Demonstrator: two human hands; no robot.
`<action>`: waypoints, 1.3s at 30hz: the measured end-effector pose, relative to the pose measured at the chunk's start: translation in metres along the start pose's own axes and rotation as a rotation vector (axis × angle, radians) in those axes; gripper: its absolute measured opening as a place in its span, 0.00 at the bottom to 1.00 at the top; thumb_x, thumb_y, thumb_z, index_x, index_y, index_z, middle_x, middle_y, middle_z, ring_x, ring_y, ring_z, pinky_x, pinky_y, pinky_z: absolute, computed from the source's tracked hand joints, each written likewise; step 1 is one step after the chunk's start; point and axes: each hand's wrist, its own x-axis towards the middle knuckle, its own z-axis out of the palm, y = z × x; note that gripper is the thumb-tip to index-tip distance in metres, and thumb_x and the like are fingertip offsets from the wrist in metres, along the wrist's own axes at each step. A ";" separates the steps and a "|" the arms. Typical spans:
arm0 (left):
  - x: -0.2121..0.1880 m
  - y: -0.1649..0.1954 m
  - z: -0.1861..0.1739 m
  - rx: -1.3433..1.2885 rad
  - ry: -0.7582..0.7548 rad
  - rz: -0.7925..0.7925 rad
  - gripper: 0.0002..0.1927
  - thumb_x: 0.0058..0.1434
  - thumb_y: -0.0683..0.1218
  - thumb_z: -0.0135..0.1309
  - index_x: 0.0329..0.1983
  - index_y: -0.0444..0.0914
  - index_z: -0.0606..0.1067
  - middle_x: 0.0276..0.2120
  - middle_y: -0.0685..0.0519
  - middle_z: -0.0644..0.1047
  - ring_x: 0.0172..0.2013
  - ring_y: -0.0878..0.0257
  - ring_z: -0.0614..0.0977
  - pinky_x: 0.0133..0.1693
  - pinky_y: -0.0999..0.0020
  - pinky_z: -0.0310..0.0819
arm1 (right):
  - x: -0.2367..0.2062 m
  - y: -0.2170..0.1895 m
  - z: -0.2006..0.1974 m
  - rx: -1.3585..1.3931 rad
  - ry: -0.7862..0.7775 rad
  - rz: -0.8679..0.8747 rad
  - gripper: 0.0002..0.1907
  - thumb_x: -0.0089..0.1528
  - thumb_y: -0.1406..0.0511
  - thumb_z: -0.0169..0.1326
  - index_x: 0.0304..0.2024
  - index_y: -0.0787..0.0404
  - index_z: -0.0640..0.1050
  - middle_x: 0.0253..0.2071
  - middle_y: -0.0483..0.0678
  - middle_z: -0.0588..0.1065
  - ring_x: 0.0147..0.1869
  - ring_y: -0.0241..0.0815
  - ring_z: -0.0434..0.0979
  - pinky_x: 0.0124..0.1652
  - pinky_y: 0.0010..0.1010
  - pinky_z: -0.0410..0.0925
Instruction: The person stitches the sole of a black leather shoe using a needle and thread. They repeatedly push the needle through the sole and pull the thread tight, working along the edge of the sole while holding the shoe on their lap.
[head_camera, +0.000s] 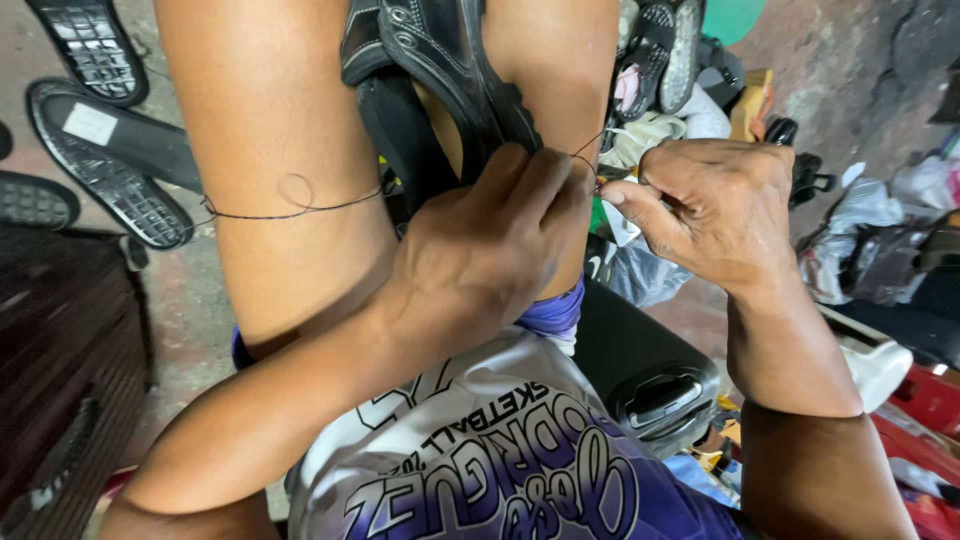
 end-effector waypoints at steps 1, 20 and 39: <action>0.000 -0.002 0.001 -0.007 -0.012 0.007 0.16 0.61 0.38 0.60 0.52 0.35 0.72 0.44 0.53 0.73 0.44 0.58 0.77 0.35 0.69 0.75 | 0.004 -0.002 0.001 0.057 -0.008 -0.044 0.25 0.67 0.52 0.66 0.26 0.60 0.73 0.22 0.46 0.69 0.25 0.47 0.71 0.28 0.35 0.62; -0.014 -0.011 -0.019 -0.631 -0.241 -0.451 0.33 0.61 0.36 0.56 0.70 0.44 0.64 0.41 0.56 0.83 0.24 0.69 0.76 0.28 0.73 0.73 | -0.046 -0.014 0.044 1.399 0.120 0.308 0.11 0.68 0.66 0.63 0.37 0.64 0.74 0.30 0.44 0.74 0.32 0.31 0.71 0.34 0.21 0.65; -0.025 0.002 -0.004 -0.328 -0.095 -0.364 0.52 0.61 0.39 0.65 0.78 0.50 0.45 0.52 0.49 0.71 0.36 0.55 0.82 0.37 0.62 0.82 | 0.016 0.077 -0.004 -0.118 0.068 0.271 0.04 0.68 0.72 0.59 0.44 0.66 0.78 0.32 0.55 0.73 0.36 0.51 0.73 0.36 0.40 0.67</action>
